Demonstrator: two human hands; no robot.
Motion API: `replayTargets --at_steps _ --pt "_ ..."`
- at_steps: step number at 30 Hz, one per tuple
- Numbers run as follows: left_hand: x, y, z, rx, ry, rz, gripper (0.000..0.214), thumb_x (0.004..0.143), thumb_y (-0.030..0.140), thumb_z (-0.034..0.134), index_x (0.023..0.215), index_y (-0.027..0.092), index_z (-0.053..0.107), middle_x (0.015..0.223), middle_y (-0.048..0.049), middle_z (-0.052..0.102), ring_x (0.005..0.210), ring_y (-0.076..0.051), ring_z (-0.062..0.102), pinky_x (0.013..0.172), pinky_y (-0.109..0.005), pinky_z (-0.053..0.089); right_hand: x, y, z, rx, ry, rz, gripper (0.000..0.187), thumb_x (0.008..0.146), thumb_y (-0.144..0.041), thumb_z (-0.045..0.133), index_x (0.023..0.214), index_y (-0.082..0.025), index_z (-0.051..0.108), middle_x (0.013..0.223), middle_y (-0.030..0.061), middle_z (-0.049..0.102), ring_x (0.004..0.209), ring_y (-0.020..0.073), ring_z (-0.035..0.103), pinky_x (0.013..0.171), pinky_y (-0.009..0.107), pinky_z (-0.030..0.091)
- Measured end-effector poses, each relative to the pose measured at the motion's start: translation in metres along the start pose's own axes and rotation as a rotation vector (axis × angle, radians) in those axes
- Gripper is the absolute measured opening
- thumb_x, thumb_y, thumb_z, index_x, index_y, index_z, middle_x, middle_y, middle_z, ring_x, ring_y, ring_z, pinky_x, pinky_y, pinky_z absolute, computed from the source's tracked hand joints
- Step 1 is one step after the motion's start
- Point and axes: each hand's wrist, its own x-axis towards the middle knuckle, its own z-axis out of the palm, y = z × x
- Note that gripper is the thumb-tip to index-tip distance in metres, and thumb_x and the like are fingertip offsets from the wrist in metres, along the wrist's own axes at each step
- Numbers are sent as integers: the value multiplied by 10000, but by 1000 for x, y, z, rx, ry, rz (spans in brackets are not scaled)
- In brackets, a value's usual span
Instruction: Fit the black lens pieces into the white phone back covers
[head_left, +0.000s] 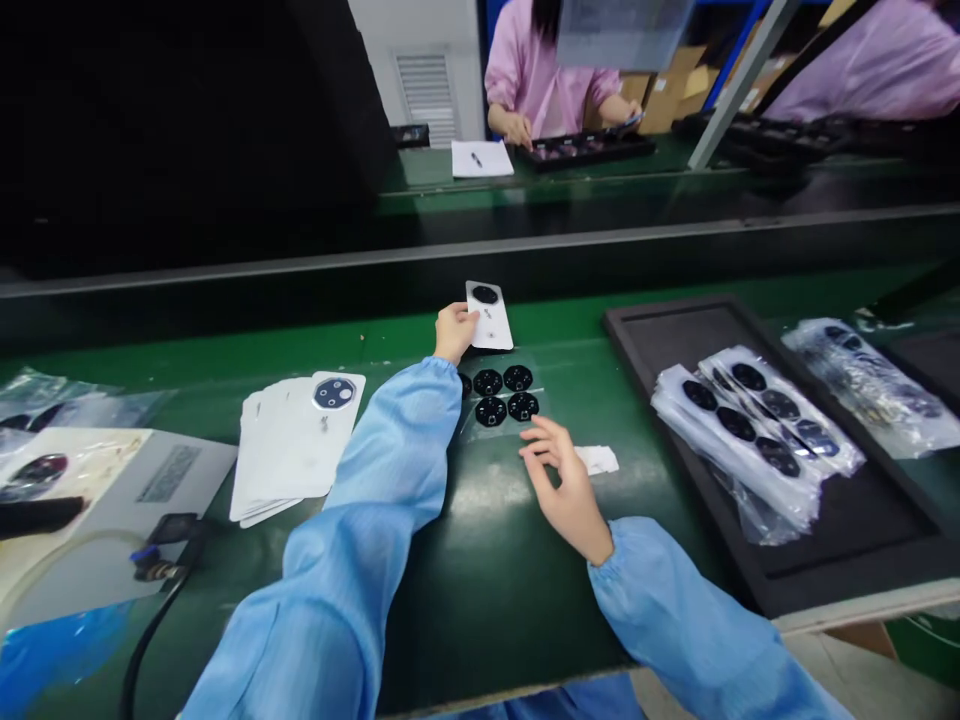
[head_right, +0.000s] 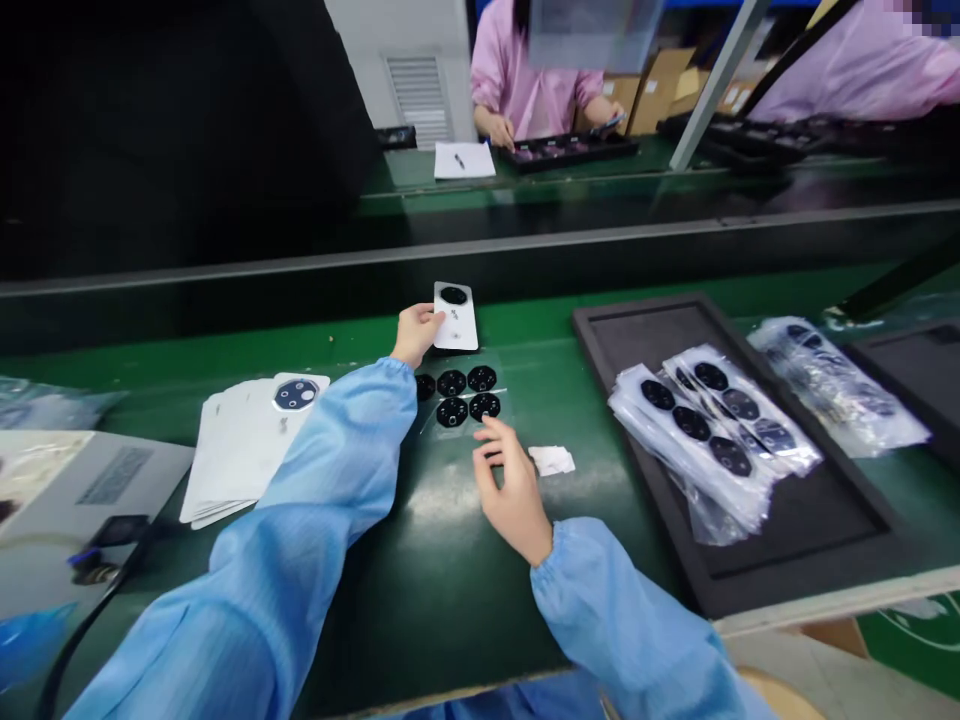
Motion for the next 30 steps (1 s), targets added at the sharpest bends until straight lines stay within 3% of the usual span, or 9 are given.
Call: replayTargets --at_steps 3,7,9,12,15,18,23,27,30 --pt "18 5 7 191 64 57 332 915 329 594 1201 161 574 1208 -93 598 1035 -224 617 865 -435 533 0 2 0 -21 -31 -16 379 947 -238 465 1323 -234 426 1113 87 594 902 166 631 802 348 547" --pt "-1 0 -15 445 170 155 411 905 329 599 1276 169 526 1354 -115 501 1189 -278 525 973 -511 450 -6 -3 -2 -66 -95 -45 391 948 -227 452 1337 -232 423 1143 87 591 916 169 623 822 344 542" --pt "-24 -8 -44 566 185 194 400 896 326 596 1264 181 535 1361 -115 487 1233 -282 479 1024 -488 393 -10 -7 -4 -91 -120 -59 391 953 -226 439 1343 -234 418 1151 89 587 922 176 618 836 357 537" --pt "-67 -27 -100 750 164 175 321 866 369 604 1121 173 615 1213 -142 562 1190 -307 496 1016 -450 371 -16 -14 -6 -133 -181 -89 376 962 -224 423 1337 -248 420 1143 81 587 935 183 613 845 363 533" --pt "-110 -53 -151 921 255 55 555 784 461 665 1170 77 559 1240 -271 492 1211 -474 418 963 -606 326 -21 -21 -8 -185 -263 -139 362 969 -212 402 1326 -264 429 1131 73 588 932 184 619 842 362 528" --pt "-131 -76 -183 1001 304 -35 649 741 472 691 1168 12 525 1228 -333 464 1180 -520 411 926 -609 342 -23 -25 -7 -232 -328 -187 347 977 -203 376 1312 -263 440 1120 76 591 919 189 628 824 365 522" --pt "-125 -82 -201 970 349 -76 614 757 443 656 1163 8 508 1228 -322 473 1162 -477 441 947 -550 360 -21 -21 -5 -280 -346 -226 350 968 -175 369 1299 -258 444 1111 75 600 898 191 639 796 358 519" --pt "-126 -59 -210 831 430 -88 385 862 356 497 1145 96 504 1230 -262 514 1202 -448 447 952 -582 358 -18 -18 -6 -301 -311 -221 344 962 -170 381 1283 -259 465 1083 67 607 897 190 643 783 342 531" --pt "-147 -37 -207 650 376 -76 309 890 336 451 1132 149 497 1137 -199 599 1132 -388 548 912 -557 429 -17 -18 -7 -280 -284 -202 314 968 -193 387 1261 -254 483 1066 63 610 906 186 643 789 336 540"
